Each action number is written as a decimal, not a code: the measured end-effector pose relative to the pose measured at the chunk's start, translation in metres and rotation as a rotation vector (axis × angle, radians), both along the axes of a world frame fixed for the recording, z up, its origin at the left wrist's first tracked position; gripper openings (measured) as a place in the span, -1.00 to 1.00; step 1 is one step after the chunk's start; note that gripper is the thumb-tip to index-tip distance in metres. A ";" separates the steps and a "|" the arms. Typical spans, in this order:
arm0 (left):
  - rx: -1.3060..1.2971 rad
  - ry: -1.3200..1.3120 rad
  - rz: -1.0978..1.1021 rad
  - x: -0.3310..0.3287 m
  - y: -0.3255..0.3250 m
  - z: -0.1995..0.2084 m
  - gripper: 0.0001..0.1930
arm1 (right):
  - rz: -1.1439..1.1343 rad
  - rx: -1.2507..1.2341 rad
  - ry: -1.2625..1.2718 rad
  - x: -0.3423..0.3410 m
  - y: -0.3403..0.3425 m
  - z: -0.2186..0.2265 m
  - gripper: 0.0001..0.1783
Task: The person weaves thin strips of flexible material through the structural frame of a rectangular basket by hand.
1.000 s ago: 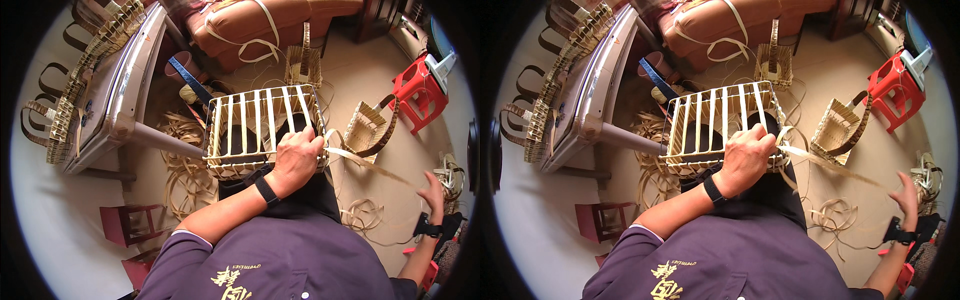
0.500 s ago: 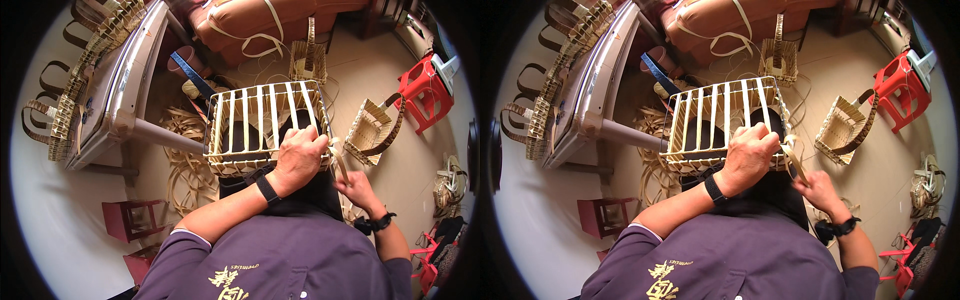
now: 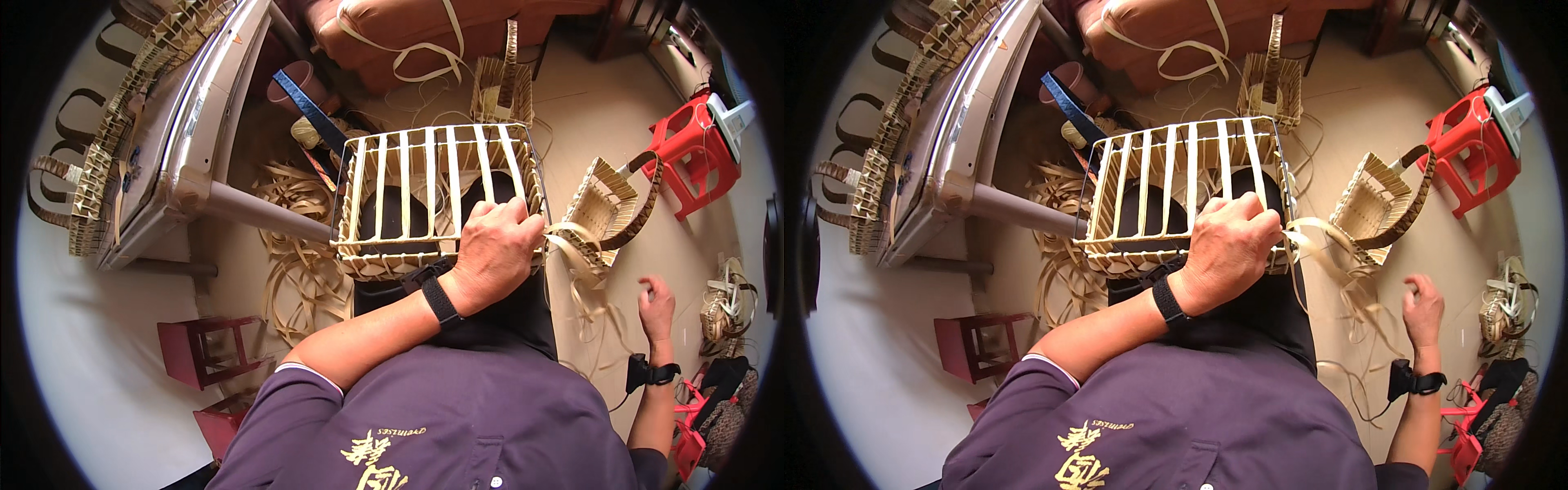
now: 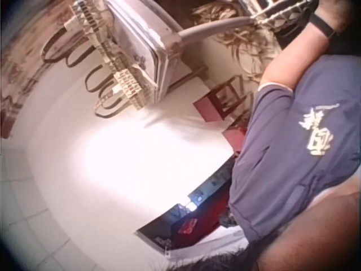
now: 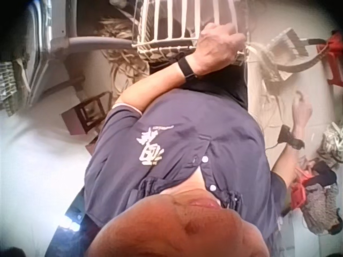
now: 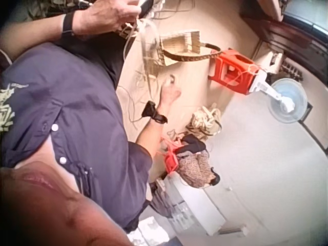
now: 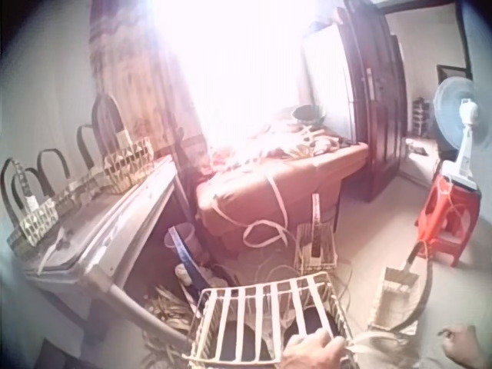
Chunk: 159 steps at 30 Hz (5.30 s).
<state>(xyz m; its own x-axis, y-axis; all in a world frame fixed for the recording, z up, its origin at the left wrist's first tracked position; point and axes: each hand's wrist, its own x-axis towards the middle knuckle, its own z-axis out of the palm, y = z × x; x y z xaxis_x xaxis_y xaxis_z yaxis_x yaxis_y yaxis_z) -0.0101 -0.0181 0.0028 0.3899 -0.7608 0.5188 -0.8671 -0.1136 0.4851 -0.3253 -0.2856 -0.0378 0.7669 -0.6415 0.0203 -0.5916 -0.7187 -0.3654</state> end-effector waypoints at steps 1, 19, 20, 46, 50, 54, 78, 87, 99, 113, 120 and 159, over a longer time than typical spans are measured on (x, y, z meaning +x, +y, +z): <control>0.005 -0.002 -0.011 -0.001 -0.004 -0.002 -0.84 | 0.148 0.127 -0.293 0.032 0.024 0.034 -0.71; -0.012 0.039 -0.030 -0.001 -0.012 -0.004 -0.85 | 0.384 -0.236 -0.471 0.138 0.130 0.021 -0.71; -0.008 0.036 -0.026 -0.002 -0.011 -0.004 -0.85 | 0.376 -0.227 -0.447 0.145 0.130 0.017 -0.69; -0.003 0.038 -0.034 0.000 -0.011 -0.004 -0.89 | 0.253 0.246 -0.276 0.121 0.122 -0.003 -0.63; 0.035 0.049 -0.015 0.002 -0.007 -0.007 -0.89 | 0.238 -0.005 -0.353 0.157 0.130 -0.008 -0.71; 0.037 0.029 0.004 0.003 -0.003 -0.008 -0.87 | 0.480 -0.199 -0.329 0.106 0.104 -0.046 -0.91; 0.038 0.018 -0.007 0.004 -0.004 -0.006 -0.87 | 0.332 0.302 -0.269 0.126 0.121 -0.027 -0.83; -0.020 0.037 -0.038 -0.001 -0.008 -0.003 -0.86 | 0.123 0.421 1.422 -0.264 0.052 -0.193 -0.63; 0.022 0.014 -0.020 0.002 -0.008 -0.005 -0.87 | 0.263 0.545 -0.246 0.143 0.144 0.004 -0.73; -0.021 0.043 -0.055 -0.002 -0.011 -0.001 -0.87 | 0.088 0.633 1.312 -0.232 0.052 -0.176 -0.58; 0.016 0.012 -0.040 0.003 -0.010 -0.007 -0.88 | 0.240 0.553 -0.070 0.097 0.113 -0.030 -0.63; -0.029 0.063 -0.047 0.000 -0.014 -0.002 -0.88 | 0.263 0.367 1.311 -0.315 0.023 -0.212 -0.59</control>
<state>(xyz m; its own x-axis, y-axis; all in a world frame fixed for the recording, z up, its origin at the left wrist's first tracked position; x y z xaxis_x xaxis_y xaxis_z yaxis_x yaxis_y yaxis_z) -0.0097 -0.0321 0.0008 0.3869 -0.7640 0.5163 -0.8389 -0.0592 0.5411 -0.6407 -0.2627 -0.2501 0.1927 -0.2889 -0.9378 -0.5099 -0.8460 0.1558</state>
